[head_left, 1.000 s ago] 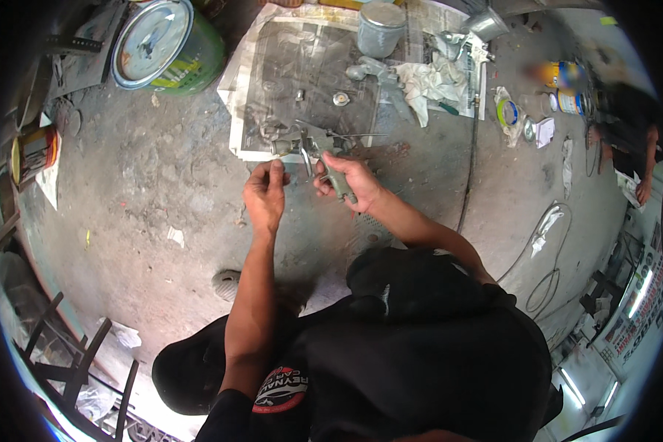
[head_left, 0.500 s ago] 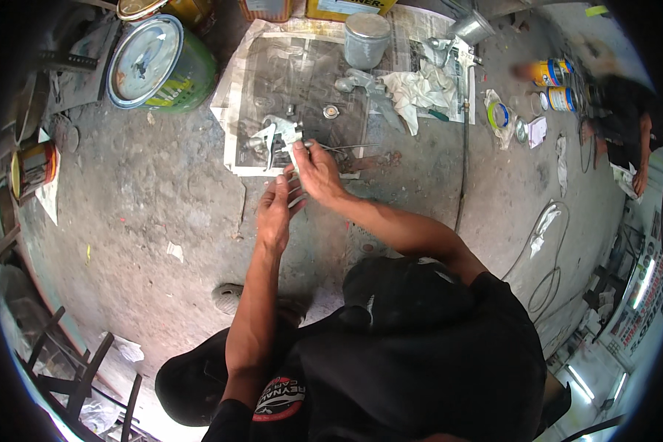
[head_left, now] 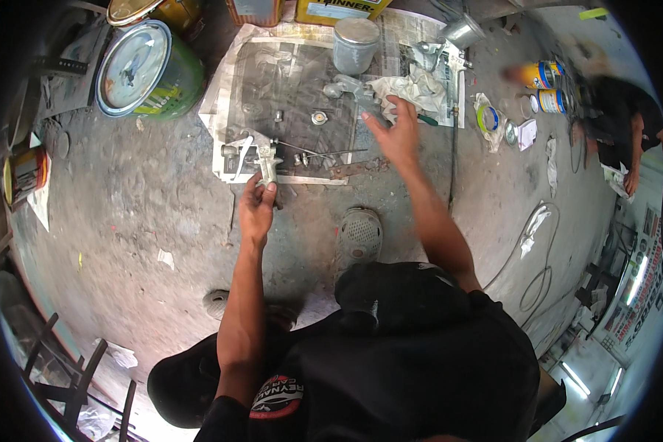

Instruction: The person sits on the floor and assembles a paint sprayer by hand. They attach the nozzle, insert the needle, and secure the fluid cup onto the body of the sprayer.

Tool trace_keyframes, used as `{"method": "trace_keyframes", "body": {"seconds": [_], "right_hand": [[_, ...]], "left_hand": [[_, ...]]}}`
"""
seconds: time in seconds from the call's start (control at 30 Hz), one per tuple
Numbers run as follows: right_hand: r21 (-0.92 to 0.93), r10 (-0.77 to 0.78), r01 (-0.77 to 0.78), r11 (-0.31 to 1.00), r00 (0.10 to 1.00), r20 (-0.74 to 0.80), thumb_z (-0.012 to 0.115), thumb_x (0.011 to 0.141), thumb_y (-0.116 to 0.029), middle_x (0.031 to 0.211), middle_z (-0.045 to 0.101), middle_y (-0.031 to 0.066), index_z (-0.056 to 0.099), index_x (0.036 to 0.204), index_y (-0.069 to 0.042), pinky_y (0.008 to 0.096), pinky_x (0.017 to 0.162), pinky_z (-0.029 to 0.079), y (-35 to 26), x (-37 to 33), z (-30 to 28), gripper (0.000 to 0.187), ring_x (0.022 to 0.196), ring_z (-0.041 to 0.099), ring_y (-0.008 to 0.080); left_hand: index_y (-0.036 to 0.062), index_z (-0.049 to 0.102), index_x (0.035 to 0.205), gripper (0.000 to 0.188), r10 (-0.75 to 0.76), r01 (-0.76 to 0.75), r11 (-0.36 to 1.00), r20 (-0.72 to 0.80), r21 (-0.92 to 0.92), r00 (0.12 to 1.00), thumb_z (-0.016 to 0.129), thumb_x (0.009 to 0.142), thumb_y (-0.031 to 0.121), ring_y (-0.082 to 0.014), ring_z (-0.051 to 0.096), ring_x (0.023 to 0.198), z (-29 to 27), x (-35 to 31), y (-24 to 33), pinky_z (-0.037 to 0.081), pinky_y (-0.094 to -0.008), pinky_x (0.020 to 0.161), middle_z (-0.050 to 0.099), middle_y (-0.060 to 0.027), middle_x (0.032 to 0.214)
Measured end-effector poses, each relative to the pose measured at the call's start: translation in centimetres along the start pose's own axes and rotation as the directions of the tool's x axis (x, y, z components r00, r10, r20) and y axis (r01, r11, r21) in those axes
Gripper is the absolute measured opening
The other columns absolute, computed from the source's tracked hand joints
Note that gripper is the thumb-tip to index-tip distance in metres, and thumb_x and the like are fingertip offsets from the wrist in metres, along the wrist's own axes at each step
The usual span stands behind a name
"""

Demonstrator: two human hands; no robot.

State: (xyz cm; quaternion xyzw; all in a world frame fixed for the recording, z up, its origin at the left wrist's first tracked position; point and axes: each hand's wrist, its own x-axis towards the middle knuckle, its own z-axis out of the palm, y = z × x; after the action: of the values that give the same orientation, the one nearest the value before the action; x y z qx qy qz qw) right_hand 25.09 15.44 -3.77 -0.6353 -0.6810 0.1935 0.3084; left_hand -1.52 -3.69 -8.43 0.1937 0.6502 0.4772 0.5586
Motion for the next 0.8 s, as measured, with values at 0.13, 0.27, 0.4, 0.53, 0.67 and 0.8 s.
{"method": "trace_keyframes", "body": {"seconds": [0.13, 0.27, 0.4, 0.53, 0.67, 0.8], "right_hand": [[0.137, 0.122, -0.211, 0.968, 0.869, 0.479, 0.086, 0.077, -0.042, 0.11, 0.071, 0.0144, 0.057, 0.135, 0.001, 0.0334, 0.077, 0.055, 4.8, 4.2, 1.3, 0.078, 0.091, 0.068, 0.0223], [0.133, 0.2, -0.388, 0.912, 0.704, 0.681, 0.084, 0.076, -0.046, 0.109, 0.071, 0.0172, 0.059, 0.133, 0.004, 0.0349, 0.079, 0.057, 3.0, 6.0, 1.6, 0.08, 0.091, 0.071, 0.0242], [0.0, 0.323, -0.444, 0.896, 0.651, 0.687, 0.085, 0.073, -0.051, 0.105, 0.072, 0.0164, 0.057, 0.134, 0.008, 0.0325, 0.073, 0.057, 0.0, 6.3, 0.6, 0.089, 0.085, 0.07, 0.0232], [-0.083, 0.347, -0.405, 0.91, 0.639, 0.686, 0.078, 0.07, -0.072, 0.1, 0.072, 0.0202, 0.045, 0.14, 0.016, 0.0339, 0.074, 0.057, 2.6, 6.4, 2.2, 0.117, 0.085, 0.071, 0.0223], [-0.073, 0.324, -0.364, 0.929, 0.698, 0.639, 0.074, 0.069, -0.078, 0.105, 0.071, 0.0241, 0.044, 0.141, 0.017, 0.041, 0.091, 0.053, 5.3, 6.0, 3.9, 0.123, 0.104, 0.069, 0.0293], [-0.083, 0.293, -0.303, 0.949, 0.757, 0.585, 0.073, 0.077, -0.071, 0.119, 0.068, 0.0257, 0.055, 0.134, 0.008, 0.0438, 0.097, 0.051, 4.8, 5.6, 3.1, 0.099, 0.116, 0.065, 0.033]], "left_hand": [[-0.0006, 0.05, 0.145, 0.052, 0.037, -0.033, 0.994, -0.037, 0.106, 0.999, 0.065, 0.099, 0.019, -0.0117, 0.059, 0.084, 0.1, 0.9, -1.0, 0.047, -0.0276, 0.074, 0.071, -0.0089, 0.1], [0.0015, 0.052, 0.144, 0.049, 0.036, -0.021, 0.976, -0.063, 0.215, 0.997, 0.064, 0.099, 0.019, -0.0139, 0.062, 0.086, 0.6, 1.1, -0.5, 0.049, -0.0291, 0.076, 0.072, -0.0102, 0.103], [0.0025, 0.055, 0.141, 0.046, 0.01, 0.011, 0.968, -0.081, 0.249, 0.997, 0.064, 0.099, 0.02, -0.0159, 0.064, 0.09, 0.3, 1.7, -0.7, 0.05, -0.0303, 0.078, 0.071, -0.0104, 0.104], [0.003, 0.057, 0.137, 0.041, 0.019, -0.002, 0.977, -0.08, 0.214, 0.997, 0.063, 0.099, 0.018, -0.014, 0.061, 0.087, 0.6, 2.1, -1.6, 0.049, -0.0291, 0.076, 0.07, -0.0073, 0.101], [0.0032, 0.056, 0.131, 0.035, -0.031, 0.035, 0.998, -0.1, 0.042, 0.994, 0.063, 0.1, 0.015, -0.0109, 0.058, 0.085, 1.4, 1.9, -1.5, 0.046, -0.027, 0.073, 0.067, -0.0052, 0.098], [0.0014, 0.051, 0.129, 0.032, -0.064, 0.049, 0.992, -0.133, -0.112, 0.989, 0.061, 0.101, 0.013, -0.0126, 0.06, 0.082, 2.3, 1.1, -0.8, 0.049, -0.0277, 0.073, 0.067, -0.0072, 0.095]]}}
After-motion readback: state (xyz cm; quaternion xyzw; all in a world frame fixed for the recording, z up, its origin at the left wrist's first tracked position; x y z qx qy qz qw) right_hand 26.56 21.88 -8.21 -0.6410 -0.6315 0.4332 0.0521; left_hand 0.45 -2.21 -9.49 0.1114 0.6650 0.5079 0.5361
